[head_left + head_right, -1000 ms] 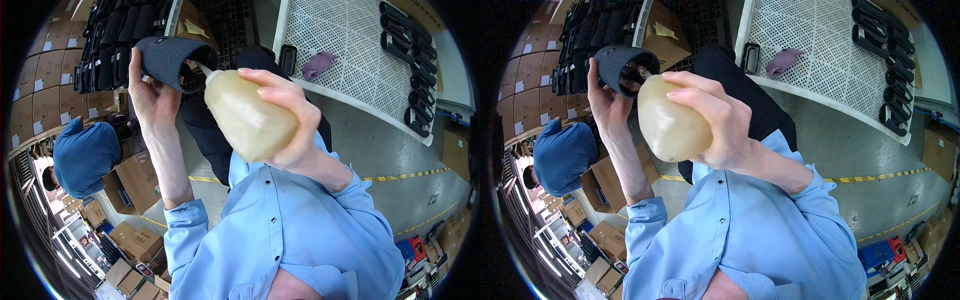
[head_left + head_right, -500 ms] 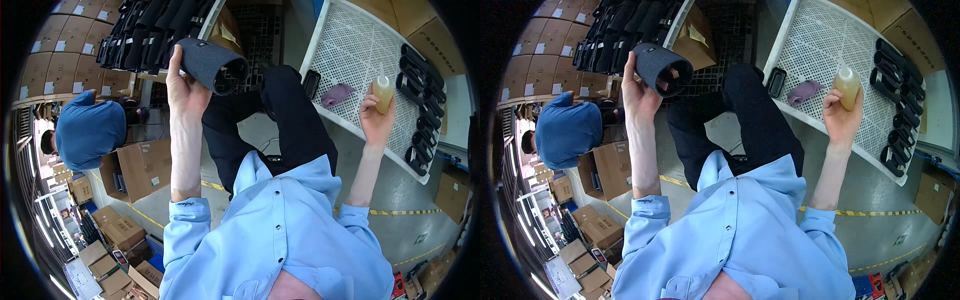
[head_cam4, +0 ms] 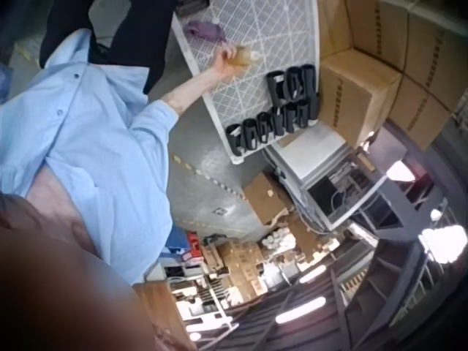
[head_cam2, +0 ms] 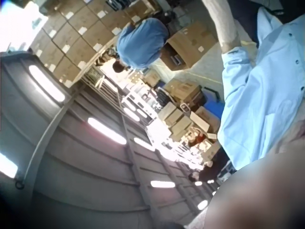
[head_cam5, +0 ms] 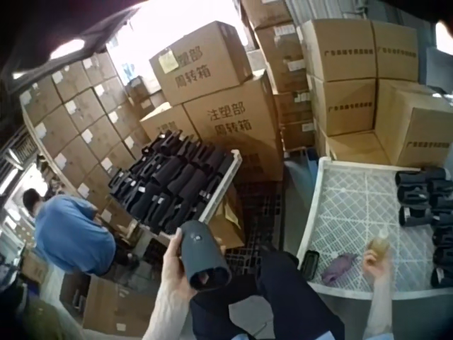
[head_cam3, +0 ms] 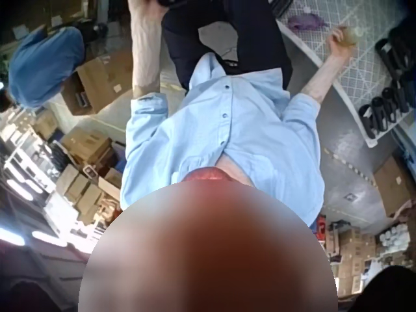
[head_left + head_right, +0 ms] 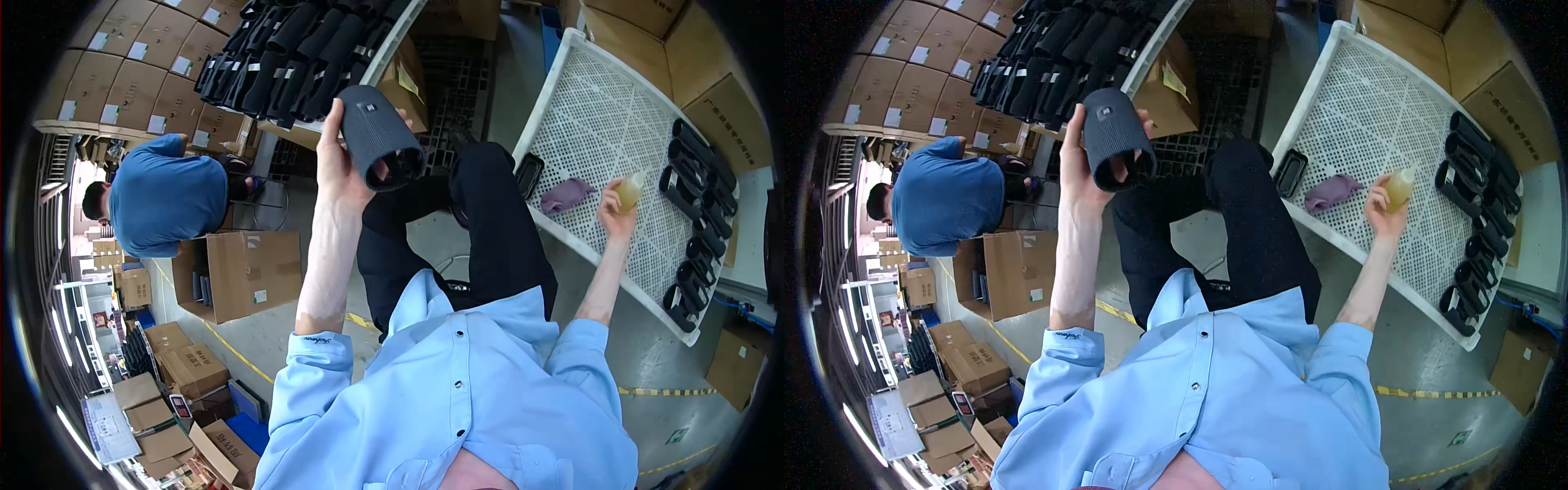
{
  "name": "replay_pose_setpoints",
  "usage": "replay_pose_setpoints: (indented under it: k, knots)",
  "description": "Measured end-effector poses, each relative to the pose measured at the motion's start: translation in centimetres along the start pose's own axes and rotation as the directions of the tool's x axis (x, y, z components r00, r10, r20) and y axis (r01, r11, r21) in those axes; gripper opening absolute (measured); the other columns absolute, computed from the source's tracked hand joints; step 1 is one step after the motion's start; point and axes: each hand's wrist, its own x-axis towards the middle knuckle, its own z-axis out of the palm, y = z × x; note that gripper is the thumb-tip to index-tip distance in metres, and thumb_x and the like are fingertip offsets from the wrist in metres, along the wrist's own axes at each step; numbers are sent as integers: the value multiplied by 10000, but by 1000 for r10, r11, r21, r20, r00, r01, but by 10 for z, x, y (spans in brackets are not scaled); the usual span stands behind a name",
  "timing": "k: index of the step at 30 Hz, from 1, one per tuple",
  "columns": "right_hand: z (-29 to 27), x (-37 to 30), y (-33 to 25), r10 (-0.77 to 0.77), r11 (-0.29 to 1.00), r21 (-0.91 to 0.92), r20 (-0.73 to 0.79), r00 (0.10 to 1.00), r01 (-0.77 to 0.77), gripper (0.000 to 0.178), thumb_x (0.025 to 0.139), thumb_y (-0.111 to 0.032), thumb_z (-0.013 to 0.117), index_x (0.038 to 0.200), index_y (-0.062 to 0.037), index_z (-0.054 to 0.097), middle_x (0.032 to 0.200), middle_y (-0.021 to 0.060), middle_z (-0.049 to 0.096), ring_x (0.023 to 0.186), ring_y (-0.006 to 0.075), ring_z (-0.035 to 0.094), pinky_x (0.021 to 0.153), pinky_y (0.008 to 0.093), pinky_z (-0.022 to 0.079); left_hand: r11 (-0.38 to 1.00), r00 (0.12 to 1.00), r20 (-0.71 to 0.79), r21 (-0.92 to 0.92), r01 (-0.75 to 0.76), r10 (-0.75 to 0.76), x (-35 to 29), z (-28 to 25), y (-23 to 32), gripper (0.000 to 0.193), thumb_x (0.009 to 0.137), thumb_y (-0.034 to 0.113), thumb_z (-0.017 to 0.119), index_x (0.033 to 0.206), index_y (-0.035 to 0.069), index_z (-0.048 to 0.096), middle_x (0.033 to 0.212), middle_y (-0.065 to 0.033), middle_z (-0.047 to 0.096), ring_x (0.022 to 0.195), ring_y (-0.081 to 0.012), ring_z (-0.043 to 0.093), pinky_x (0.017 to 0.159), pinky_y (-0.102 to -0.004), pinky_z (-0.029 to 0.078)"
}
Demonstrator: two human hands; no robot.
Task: The person applies a liquid from a squeeze bottle onto black plastic components and then wipes or inspects them.
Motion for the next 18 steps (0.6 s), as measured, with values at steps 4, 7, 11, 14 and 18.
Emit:
replay_pose_setpoints:
  k: [4, 7, 11, 14, 18]
  knots:
    - [-17, 2, -19, 45, 999, 26, -71, 996, -43, 513, 990, -350, 559, 1350, 15, 537, 1156, 84, 658, 600, 95, 402, 468, 246, 291, 978, 994, 84, -192, 81, -65, -3, -7, -11, 797, 1047, 481, 558, 1520, -102, 290, 1400, -376, 510, 1203, -489, 629, 964, -514, 615]
    - [-13, -9, -6, 89, 983, 169, -93, 992, -72, 657, 1001, -386, 546, 1495, 26, 411, 1185, 67, 670, 546, 86, 375, 412, 238, 256, 961, 986, 147, -253, 114, -78, -15, -14, -11, 812, 1049, 468, 552, 1552, -96, 254, 1439, -372, 469, 1243, -473, 599, 1022, -543, 580]
    - [-16, -21, -6, 36, 980, 197, -97, 995, -17, 778, 1010, -383, 555, 1594, 37, 260, 1217, 66, 672, 550, 93, 390, 405, 240, 284, 916, 990, 129, -388, 99, -53, -20, -3, -16, 780, 1048, 502, 544, 1523, -76, 324, 1394, -352, 528, 1230, -439, 633, 992, -496, 611]
    - [-17, -23, -6, 73, 968, 245, -92, 993, -48, 816, 981, -313, 590, 1613, 42, 216, 1322, 72, 644, 610, 108, 448, 416, 246, 321, 887, 978, 207, -448, 114, -21, -25, -3, -12, 802, 1048, 514, 541, 1546, -69, 304, 1436, -334, 501, 1266, -435, 608, 1017, -504, 596]
    - [-24, -39, -5, 102, 973, 207, 8, 995, -101, 805, 950, -250, 600, 1614, 29, 242, 1445, 91, 578, 706, 115, 504, 466, 237, 395, 813, 937, 350, -549, 195, 11, -36, -10, -14, 846, 1043, 539, 542, 1590, -51, 279, 1506, -286, 475, 1325, -418, 574, 1101, -519, 538]
